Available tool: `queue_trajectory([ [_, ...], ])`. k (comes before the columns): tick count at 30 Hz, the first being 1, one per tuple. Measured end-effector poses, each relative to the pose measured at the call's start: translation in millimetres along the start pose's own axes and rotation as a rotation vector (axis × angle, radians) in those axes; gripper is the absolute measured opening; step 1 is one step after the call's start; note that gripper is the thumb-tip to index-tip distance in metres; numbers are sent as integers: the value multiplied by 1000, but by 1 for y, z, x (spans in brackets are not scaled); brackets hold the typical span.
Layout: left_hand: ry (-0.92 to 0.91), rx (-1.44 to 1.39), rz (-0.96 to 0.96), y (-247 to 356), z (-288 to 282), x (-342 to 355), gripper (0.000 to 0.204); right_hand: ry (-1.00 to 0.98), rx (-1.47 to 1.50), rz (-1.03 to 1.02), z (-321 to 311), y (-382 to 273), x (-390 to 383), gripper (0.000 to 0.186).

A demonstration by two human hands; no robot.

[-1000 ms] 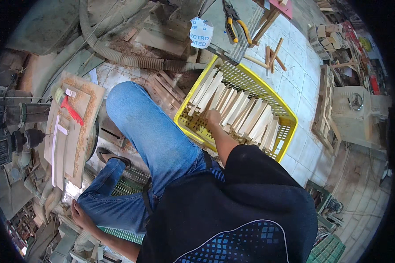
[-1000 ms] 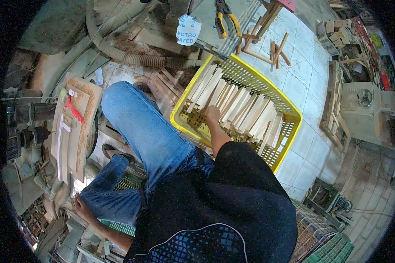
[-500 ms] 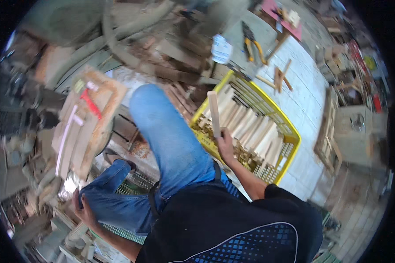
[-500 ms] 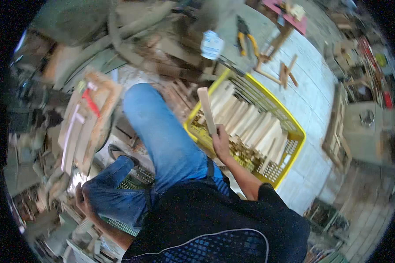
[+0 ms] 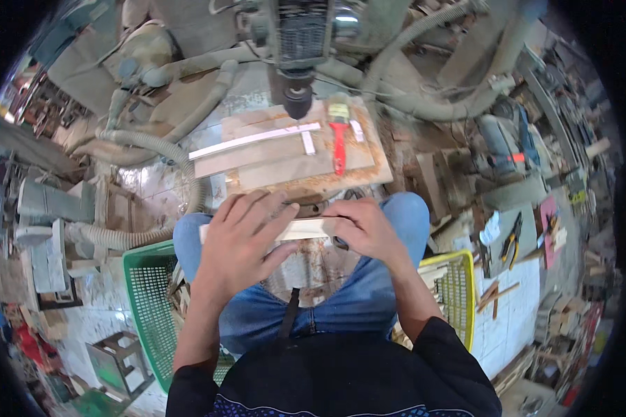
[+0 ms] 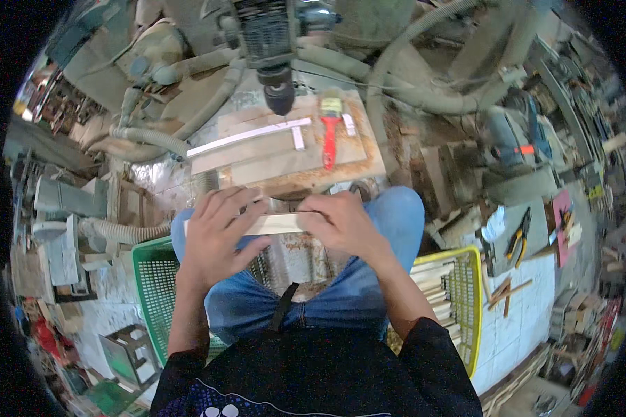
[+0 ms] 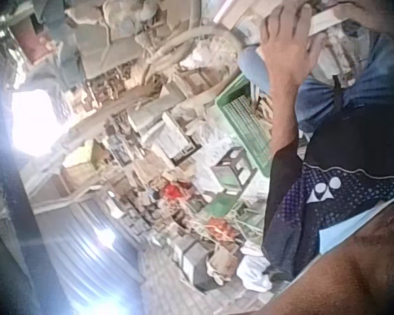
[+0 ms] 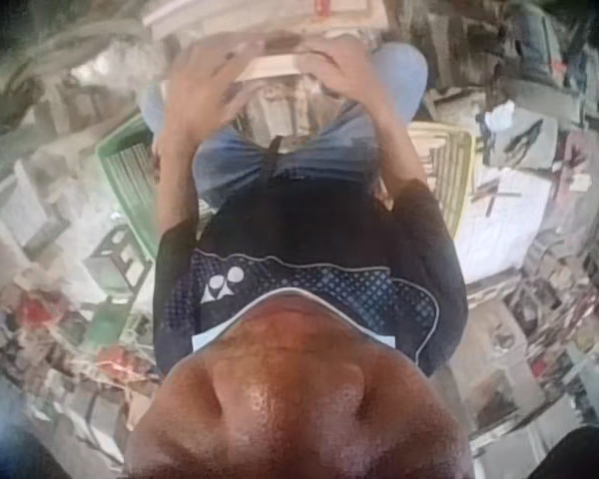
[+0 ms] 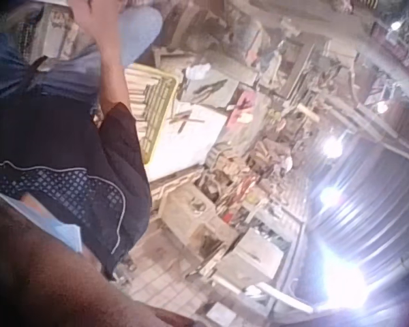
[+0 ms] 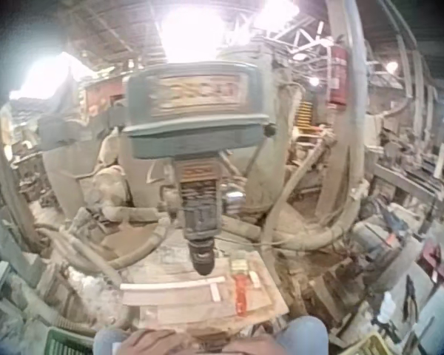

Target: Using a drill press to drill holes into small wooden pieces in a workshop.

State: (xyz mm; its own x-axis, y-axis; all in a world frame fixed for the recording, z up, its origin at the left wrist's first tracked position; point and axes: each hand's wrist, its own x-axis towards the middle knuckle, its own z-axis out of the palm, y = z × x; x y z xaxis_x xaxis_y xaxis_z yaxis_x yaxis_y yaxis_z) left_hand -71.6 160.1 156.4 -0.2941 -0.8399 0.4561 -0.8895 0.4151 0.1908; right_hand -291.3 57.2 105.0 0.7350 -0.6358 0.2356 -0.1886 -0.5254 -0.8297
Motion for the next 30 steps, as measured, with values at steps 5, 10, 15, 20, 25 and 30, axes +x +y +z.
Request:
queue_trajectory([
  [5, -134, -139, -244, -47, 8, -15, 39, -401, 283, 435, -8, -3, 68, 34],
  [10, 552, -795, -842, -172, 13, -18, 24, 233, 542, 283, -71, 64, 109, 48],
  [15, 1130, -1343, -943, -222, 26, 11, 28, 921, 1167, 433, -85, 134, 92, 29],
  [20, 1085, -1574, -909, -216, 50, -9, 32, 699, 1396, 331, -95, 128, 84, 28],
  [25, 1114, -1179, -979, -209, 56, -9, 34, 643, 1415, 373, -87, 116, 94, 30],
  [30, 968, -1077, -990, -201, 46, -11, 31, 591, 1396, 382, -73, 109, 104, 29],
])
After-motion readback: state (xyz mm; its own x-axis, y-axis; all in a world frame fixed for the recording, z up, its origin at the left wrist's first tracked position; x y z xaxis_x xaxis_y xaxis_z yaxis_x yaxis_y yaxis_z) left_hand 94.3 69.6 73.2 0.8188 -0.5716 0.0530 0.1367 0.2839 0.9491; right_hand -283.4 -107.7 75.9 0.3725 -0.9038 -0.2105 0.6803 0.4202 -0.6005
